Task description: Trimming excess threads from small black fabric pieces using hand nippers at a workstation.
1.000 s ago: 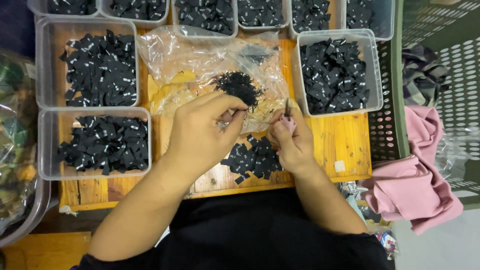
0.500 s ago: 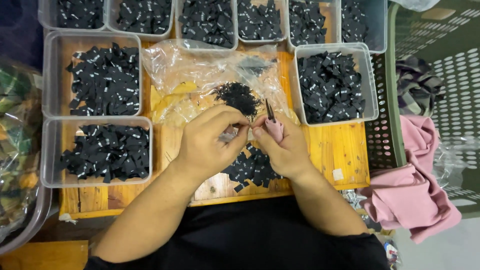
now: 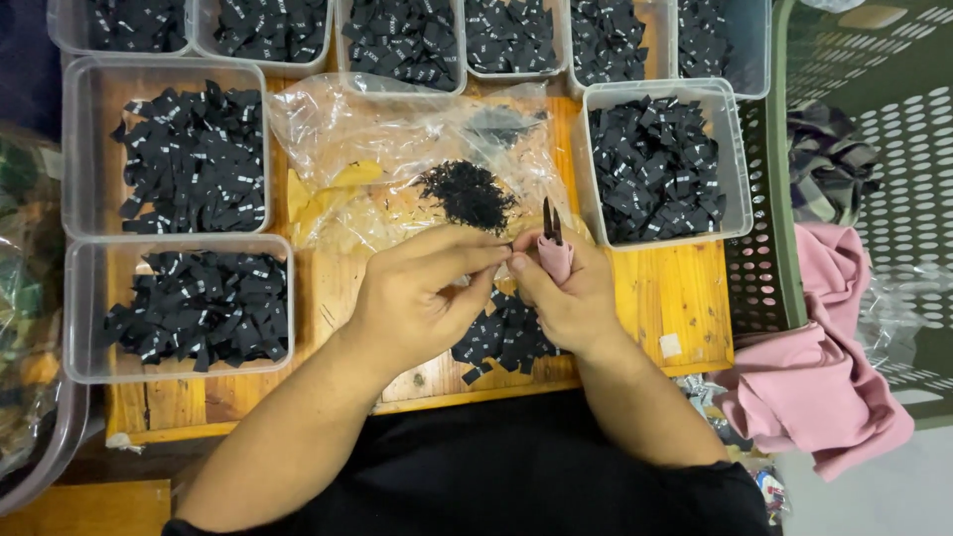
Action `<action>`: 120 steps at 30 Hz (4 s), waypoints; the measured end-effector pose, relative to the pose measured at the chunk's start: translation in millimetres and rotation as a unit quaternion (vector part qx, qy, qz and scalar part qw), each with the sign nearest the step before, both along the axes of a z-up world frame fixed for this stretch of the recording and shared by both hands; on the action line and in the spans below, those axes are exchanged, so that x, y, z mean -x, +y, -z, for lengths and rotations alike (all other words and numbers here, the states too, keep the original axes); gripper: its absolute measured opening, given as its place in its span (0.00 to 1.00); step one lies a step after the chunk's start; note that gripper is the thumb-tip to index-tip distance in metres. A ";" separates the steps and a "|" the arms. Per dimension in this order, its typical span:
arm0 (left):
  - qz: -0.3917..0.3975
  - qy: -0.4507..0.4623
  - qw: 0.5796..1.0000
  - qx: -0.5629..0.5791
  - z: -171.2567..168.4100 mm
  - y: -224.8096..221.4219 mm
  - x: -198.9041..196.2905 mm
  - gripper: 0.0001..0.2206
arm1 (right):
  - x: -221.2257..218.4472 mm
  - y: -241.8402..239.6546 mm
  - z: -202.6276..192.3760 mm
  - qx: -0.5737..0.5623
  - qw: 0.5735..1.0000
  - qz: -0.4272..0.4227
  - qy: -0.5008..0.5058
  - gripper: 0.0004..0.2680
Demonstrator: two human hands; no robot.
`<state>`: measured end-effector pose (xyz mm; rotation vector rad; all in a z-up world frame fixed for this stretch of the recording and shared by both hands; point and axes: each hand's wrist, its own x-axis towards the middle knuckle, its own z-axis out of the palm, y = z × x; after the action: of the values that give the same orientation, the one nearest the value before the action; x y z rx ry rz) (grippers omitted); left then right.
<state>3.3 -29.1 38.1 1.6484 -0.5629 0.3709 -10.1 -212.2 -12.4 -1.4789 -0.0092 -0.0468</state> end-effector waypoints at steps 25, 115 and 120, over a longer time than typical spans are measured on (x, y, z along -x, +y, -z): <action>0.075 0.367 0.927 0.005 4.0 15.6 -4.8 0.07 | 0.3 4.7 -14.3 0.106 0.993 -0.038 -0.041 0.02; 0.030 0.322 0.936 0.137 30.6 7.9 -5.8 0.03 | 8.1 4.6 -1.1 0.313 0.941 -0.109 -0.062 0.13; 0.025 0.330 0.933 0.139 28.3 5.9 -6.1 0.03 | 7.4 4.1 -1.2 0.306 0.945 -0.109 -0.038 0.15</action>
<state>9.4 -23.2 9.8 1.3680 -0.0369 -0.1460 -17.4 -208.1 -11.1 -2.0890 -0.2709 0.0865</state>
